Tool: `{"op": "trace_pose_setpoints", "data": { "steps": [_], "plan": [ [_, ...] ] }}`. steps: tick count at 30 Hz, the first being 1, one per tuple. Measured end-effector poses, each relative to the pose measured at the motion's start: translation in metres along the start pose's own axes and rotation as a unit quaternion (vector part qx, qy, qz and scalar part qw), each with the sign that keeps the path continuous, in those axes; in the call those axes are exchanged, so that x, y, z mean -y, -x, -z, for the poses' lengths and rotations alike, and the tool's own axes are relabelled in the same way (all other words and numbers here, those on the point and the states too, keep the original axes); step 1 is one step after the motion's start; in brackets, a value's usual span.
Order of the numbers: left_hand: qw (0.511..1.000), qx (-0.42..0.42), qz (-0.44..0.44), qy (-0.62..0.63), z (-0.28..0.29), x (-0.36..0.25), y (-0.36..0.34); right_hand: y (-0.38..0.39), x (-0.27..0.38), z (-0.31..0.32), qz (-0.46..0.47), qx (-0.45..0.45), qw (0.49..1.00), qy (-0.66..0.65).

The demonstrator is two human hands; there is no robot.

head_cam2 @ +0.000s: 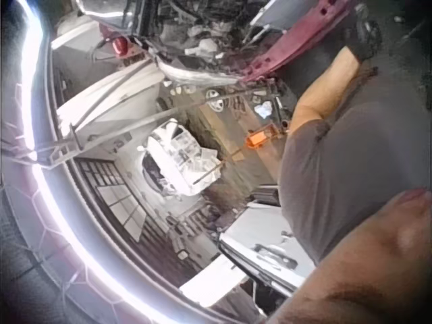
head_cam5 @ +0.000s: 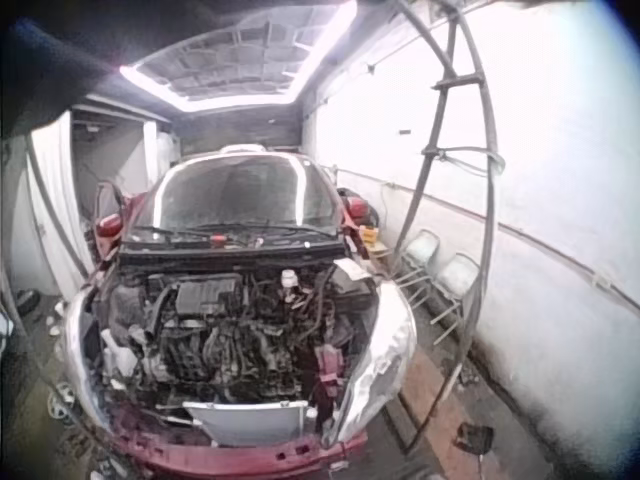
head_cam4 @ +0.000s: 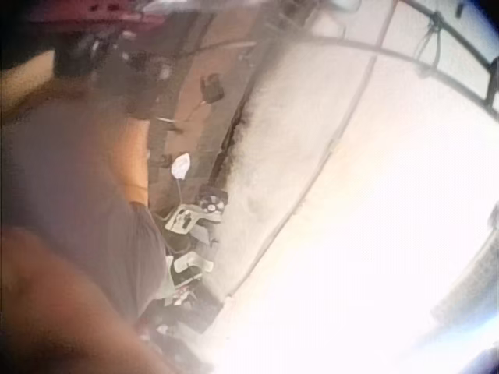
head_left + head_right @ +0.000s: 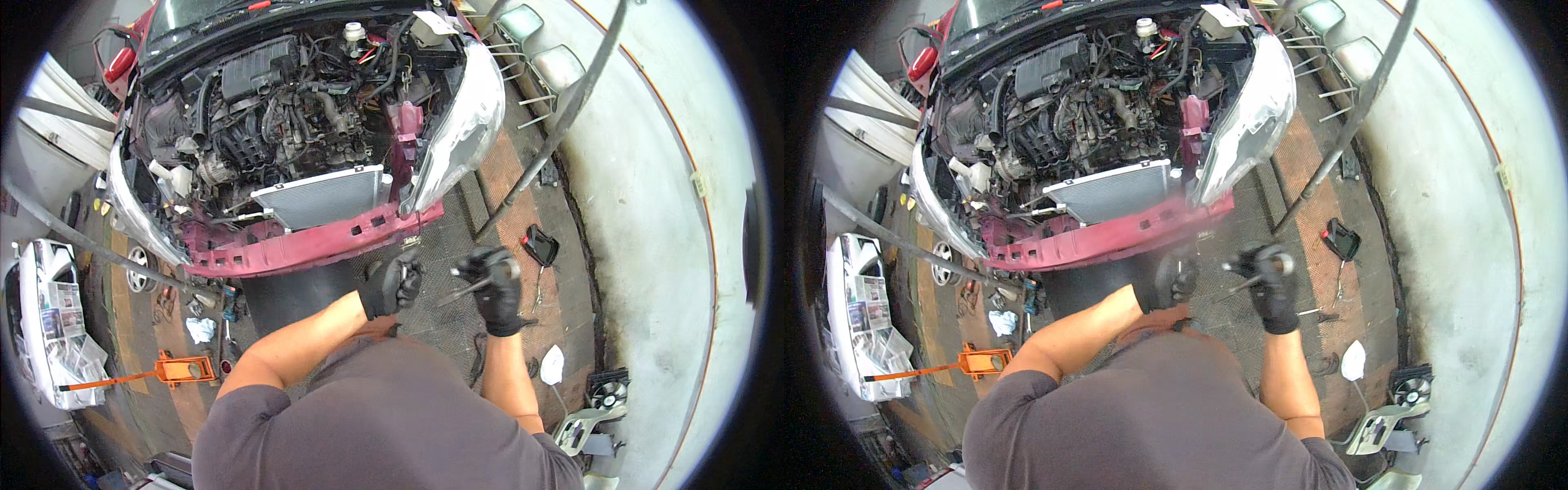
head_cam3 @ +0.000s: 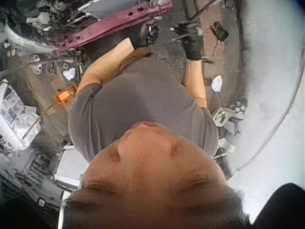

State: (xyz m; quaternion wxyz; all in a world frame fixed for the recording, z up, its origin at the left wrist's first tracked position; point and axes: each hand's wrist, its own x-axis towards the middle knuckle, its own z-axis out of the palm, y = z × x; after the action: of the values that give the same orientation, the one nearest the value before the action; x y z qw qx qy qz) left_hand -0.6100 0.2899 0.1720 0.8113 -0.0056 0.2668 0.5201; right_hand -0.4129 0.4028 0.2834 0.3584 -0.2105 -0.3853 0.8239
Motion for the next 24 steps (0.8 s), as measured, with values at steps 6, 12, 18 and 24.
{"op": "trace_pose_setpoints", "data": {
  "steps": [6, 12, 18, 24],
  "plan": [
    [0.995, -0.005, -0.1, 0.021, 0.02, -0.104, -0.021, -0.09, -0.004, 0.063, -0.185, -0.093, 0.885, 0.417],
    [0.968, -0.131, -0.202, -0.068, 0.026, -0.179, -0.034, -0.233, 0.07, 0.01, -0.148, 0.067, 0.92, 0.357],
    [0.94, -0.188, -0.28, -0.043, 0.017, -0.221, -0.037, -0.349, 0.09, 0.041, -0.136, 0.054, 0.92, 0.363],
    [0.861, -0.301, -0.382, 0.148, 0.032, -0.212, -0.046, -0.446, 0.108, 0.047, -0.155, 0.09, 0.959, 0.219]
  ]
}}
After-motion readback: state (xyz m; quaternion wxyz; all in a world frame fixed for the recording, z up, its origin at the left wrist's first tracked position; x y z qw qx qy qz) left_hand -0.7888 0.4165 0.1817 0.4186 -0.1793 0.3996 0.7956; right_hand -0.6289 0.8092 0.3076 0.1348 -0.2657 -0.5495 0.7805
